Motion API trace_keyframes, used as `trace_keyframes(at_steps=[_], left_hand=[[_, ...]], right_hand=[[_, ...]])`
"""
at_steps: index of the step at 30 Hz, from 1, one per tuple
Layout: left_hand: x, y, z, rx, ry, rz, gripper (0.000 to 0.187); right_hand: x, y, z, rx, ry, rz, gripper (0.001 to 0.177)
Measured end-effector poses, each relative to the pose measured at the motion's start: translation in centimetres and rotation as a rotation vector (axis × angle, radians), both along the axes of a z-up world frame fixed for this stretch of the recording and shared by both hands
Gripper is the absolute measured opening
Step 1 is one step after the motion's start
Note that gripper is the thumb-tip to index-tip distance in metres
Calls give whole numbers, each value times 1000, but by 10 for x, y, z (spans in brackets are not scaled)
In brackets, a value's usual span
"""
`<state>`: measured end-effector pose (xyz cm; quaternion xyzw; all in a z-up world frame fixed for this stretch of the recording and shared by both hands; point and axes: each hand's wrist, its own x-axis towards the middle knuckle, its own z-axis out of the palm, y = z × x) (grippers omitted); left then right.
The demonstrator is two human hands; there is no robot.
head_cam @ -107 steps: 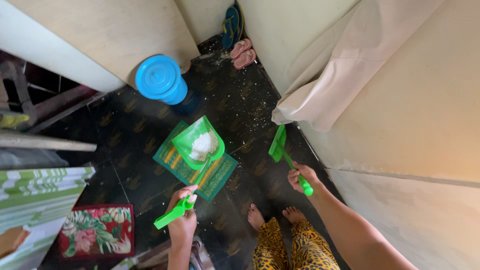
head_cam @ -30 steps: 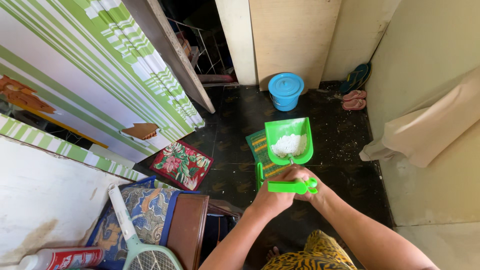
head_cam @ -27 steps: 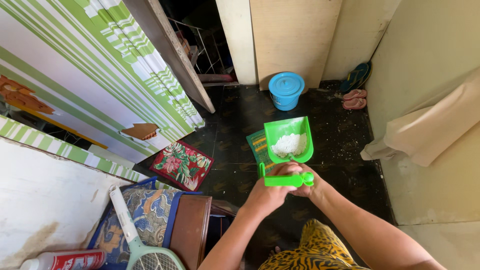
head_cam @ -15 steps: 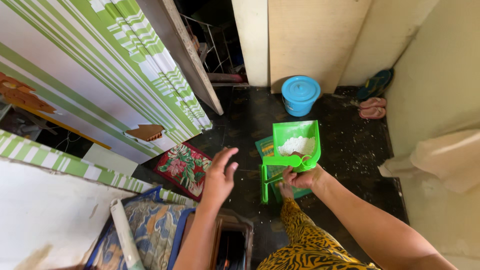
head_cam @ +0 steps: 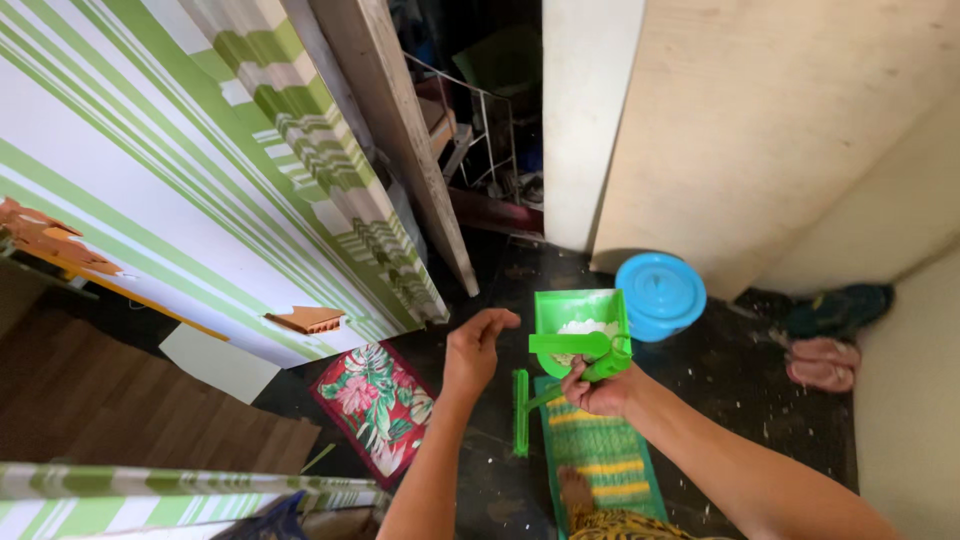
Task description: The person sweeps white debris from a dark tiled floor into a green dustpan using a green broom. They move a brown cushion aside to access the area and continue sweeping until the debris is collected.
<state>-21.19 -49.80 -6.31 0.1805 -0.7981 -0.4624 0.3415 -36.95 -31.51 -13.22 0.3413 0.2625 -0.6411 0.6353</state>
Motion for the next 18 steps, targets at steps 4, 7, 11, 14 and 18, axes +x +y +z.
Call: trace_keyframes(at_steps=[4, 7, 11, 14, 18], left_hand=[[-43, -26, -30, 229, 155, 107, 20], [-69, -57, -51, 428, -101, 188, 15], [-108, -118, -75, 465, -190, 202, 24], [-138, -165, -83, 50, -54, 122, 42], [-187, -237, -67, 70, -267, 195, 62]], right_hand=[[-48, -36, 2, -8, -49, 20, 18], [-81, -59, 4, -72, -104, 88, 18], [-109, -88, 7, -96, -90, 163, 24], [-126, -107, 8, -76, -23, 211, 21], [-153, -132, 3, 41, 163, 207, 18]])
